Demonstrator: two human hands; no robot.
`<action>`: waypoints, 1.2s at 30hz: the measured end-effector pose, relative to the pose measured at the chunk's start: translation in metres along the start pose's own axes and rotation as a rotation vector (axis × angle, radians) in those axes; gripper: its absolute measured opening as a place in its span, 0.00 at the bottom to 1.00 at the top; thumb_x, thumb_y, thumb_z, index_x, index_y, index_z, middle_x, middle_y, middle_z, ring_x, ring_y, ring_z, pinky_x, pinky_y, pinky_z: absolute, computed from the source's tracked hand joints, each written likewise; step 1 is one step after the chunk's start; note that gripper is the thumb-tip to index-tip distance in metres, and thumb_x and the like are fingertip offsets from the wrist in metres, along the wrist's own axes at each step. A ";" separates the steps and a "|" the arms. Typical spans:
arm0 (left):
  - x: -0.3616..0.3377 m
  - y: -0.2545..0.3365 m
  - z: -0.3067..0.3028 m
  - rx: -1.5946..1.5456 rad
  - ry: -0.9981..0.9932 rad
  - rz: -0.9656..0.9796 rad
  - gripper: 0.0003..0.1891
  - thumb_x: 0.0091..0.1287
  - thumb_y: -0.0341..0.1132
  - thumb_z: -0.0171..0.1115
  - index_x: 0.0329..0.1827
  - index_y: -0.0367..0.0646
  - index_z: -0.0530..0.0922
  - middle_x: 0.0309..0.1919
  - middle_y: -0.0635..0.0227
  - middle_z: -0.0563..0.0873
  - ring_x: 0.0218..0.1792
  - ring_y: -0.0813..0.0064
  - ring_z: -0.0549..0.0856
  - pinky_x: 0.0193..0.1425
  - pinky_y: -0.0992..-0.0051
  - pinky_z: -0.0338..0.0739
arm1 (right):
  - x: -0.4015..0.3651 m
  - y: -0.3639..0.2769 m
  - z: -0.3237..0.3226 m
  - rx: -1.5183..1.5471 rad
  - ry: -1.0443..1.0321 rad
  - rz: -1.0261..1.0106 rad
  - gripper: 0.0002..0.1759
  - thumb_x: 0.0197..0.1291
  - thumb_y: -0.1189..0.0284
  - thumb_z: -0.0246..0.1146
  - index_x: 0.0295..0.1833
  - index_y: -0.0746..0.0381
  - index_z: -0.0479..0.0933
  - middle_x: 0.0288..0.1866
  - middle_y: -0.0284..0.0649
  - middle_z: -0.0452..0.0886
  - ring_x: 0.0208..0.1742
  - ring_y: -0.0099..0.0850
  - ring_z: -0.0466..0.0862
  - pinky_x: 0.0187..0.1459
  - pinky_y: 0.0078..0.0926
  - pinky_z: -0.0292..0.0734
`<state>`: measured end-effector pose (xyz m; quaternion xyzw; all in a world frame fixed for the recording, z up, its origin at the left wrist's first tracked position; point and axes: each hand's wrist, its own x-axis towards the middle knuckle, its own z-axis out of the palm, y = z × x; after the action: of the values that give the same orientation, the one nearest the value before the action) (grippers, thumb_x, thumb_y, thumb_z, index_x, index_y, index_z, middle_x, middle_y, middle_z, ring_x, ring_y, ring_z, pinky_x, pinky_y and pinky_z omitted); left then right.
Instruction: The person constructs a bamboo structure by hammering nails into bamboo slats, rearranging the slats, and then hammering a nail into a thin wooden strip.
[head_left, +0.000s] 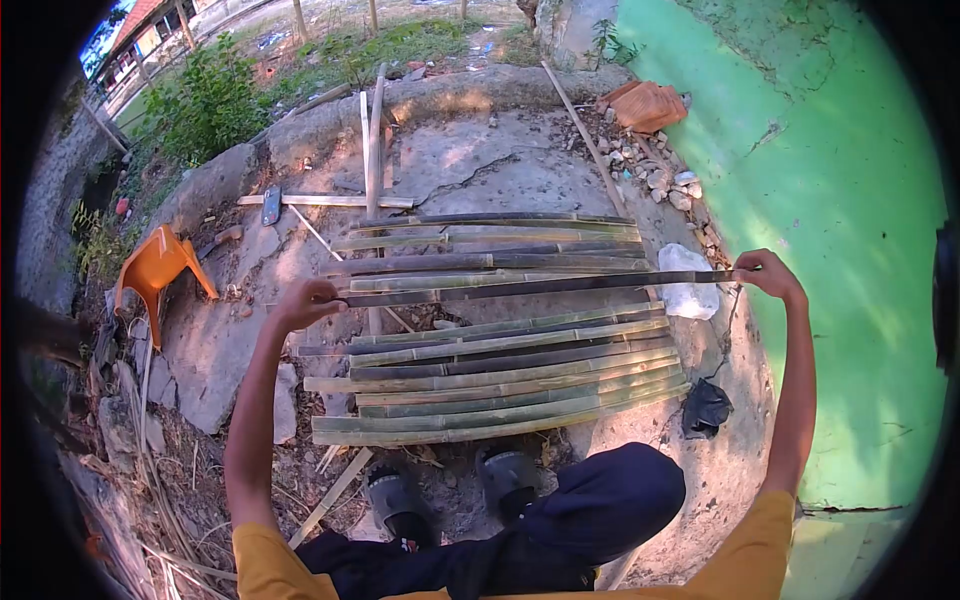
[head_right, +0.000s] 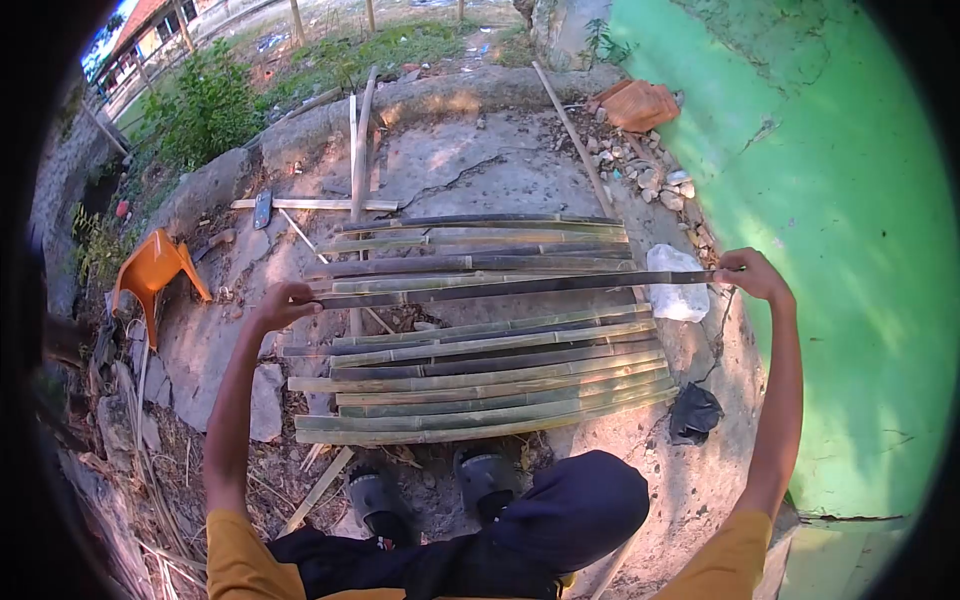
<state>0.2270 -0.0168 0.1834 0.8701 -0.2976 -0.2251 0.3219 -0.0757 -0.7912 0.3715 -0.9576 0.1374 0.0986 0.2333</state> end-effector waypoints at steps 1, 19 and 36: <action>-0.003 -0.021 0.009 0.063 0.054 -0.078 0.15 0.66 0.43 0.76 0.38 0.38 0.86 0.33 0.62 0.91 0.37 0.76 0.89 0.44 0.71 0.82 | 0.029 0.022 0.034 0.134 -0.077 0.072 0.17 0.61 0.61 0.73 0.42 0.66 0.84 0.35 0.34 0.86 0.40 0.25 0.82 0.46 0.30 0.78; 0.034 -0.147 0.107 0.319 0.299 -0.080 0.11 0.63 0.38 0.75 0.43 0.44 0.86 0.38 0.62 0.91 0.44 0.58 0.90 0.52 0.62 0.82 | 0.162 0.162 0.301 -0.375 0.311 0.415 0.23 0.53 0.82 0.69 0.56 0.59 0.82 0.53 0.48 0.81 0.58 0.51 0.80 0.59 0.46 0.77; 0.014 -0.117 0.108 0.221 0.158 -0.339 0.14 0.65 0.44 0.73 0.49 0.48 0.88 0.44 0.65 0.90 0.52 0.63 0.88 0.76 0.51 0.61 | 0.150 0.194 0.317 -0.129 0.455 0.168 0.24 0.46 0.90 0.60 0.51 0.63 0.84 0.47 0.50 0.87 0.50 0.47 0.87 0.52 0.41 0.82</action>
<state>0.2178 -0.0005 0.0244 0.9527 -0.1439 -0.1731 0.2044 -0.0341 -0.8388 -0.0238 -0.9533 0.2590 -0.0916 0.1257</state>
